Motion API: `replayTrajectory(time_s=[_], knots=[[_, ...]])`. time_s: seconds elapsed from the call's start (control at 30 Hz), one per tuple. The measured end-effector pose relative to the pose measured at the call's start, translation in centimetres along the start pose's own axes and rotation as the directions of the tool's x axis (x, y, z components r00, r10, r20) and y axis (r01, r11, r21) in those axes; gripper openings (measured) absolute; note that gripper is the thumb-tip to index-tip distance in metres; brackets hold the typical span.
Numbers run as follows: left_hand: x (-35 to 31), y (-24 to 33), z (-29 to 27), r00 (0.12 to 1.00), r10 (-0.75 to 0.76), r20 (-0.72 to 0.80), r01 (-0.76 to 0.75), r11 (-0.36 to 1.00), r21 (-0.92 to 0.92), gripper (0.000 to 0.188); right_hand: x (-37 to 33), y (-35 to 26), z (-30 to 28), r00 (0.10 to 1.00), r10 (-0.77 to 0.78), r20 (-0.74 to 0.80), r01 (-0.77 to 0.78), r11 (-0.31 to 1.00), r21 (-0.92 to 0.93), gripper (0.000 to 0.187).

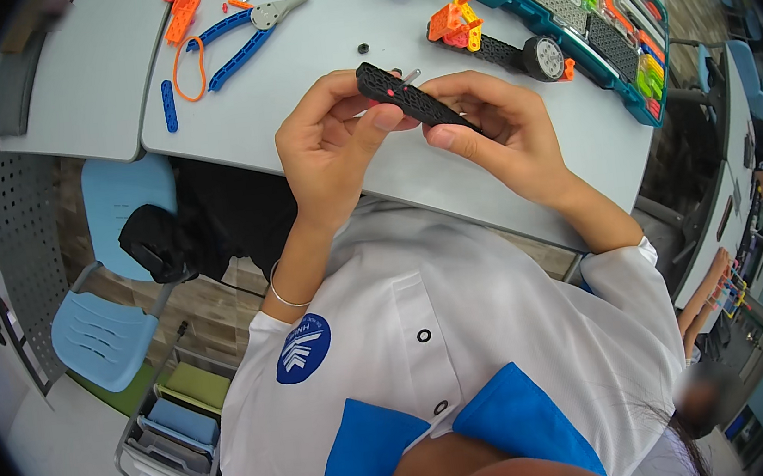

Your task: The person assembles a small wheeled vehicle from a construction toy kit. They connect a red gear to a black beam, attach orange and yellow supports, and then affix two blue wheels to the ends of the beam.

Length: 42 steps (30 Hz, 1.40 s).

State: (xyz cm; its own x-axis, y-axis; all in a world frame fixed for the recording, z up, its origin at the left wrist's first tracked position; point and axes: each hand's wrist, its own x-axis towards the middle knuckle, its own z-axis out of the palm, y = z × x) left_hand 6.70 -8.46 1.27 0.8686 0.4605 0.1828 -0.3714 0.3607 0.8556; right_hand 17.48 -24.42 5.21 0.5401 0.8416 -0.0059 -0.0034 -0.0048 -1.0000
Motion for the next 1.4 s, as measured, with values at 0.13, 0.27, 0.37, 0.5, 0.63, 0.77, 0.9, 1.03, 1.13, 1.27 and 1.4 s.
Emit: replayTrajectory(time_s=[0.13,0.27,0.37,0.5,0.63,0.77,0.9,1.03,1.13,1.27,1.4], knots=[[-0.8,-0.2,-0.5,0.997,-0.065,-0.043,0.064,0.998,-0.004,0.027,-0.3,0.3,0.6,0.997,0.077,-0.013,-0.078,0.997,-0.026,0.035],[-1.5,-0.4,-0.8,0.994,-0.083,-0.070,0.082,0.997,-0.010,0.027,-0.5,0.2,0.8,0.997,0.081,-0.013,-0.081,0.968,-0.236,0.034],[-2.0,-0.5,-1.3,0.992,-0.089,-0.084,0.089,0.996,-0.007,0.028,0.0,0.7,1.1,0.997,0.081,0.020,-0.082,0.996,0.029,0.034],[-2.4,-0.8,-1.6,0.989,-0.110,-0.094,0.109,0.994,-0.020,0.029,-0.1,0.7,0.9,0.987,0.157,0.020,-0.156,0.986,-0.063,0.034],[-2.4,-1.1,-1.7,0.992,-0.090,-0.093,0.089,0.996,-0.010,0.030,-0.1,-0.5,0.9,0.996,0.089,0.019,-0.076,0.927,-0.367,0.034],[-2.6,-1.1,-1.8,0.993,-0.089,-0.073,0.086,0.995,-0.042,0.030,0.0,-0.1,0.7,0.979,0.198,0.037,-0.195,0.978,-0.073,0.037],[-2.5,-1.0,-1.6,0.993,-0.095,-0.076,0.093,0.995,-0.027,0.030,0.1,-0.5,0.4,0.973,0.225,0.045,-0.220,0.971,-0.088,0.037],[-2.4,-1.2,-1.7,0.995,-0.071,-0.069,0.069,0.997,-0.034,0.028,0.1,-0.9,0.2,0.990,0.127,0.054,-0.104,0.943,-0.315,0.036],[-2.4,-1.4,-2.0,0.998,-0.051,-0.048,0.047,0.996,-0.072,0.027,-0.2,-0.5,0.5,0.993,0.111,0.035,-0.100,0.968,-0.229,0.035],[-2.6,-1.4,-2.3,0.998,-0.057,-0.030,0.054,0.995,-0.090,0.026,-0.1,-0.3,0.3,0.983,0.174,0.057,-0.168,0.980,-0.103,0.034],[-2.6,-1.3,-2.1,0.998,-0.059,-0.034,0.057,0.996,-0.064,0.025,0.3,-1.0,-0.4,0.947,0.291,0.137,-0.271,0.951,-0.147,0.037]])
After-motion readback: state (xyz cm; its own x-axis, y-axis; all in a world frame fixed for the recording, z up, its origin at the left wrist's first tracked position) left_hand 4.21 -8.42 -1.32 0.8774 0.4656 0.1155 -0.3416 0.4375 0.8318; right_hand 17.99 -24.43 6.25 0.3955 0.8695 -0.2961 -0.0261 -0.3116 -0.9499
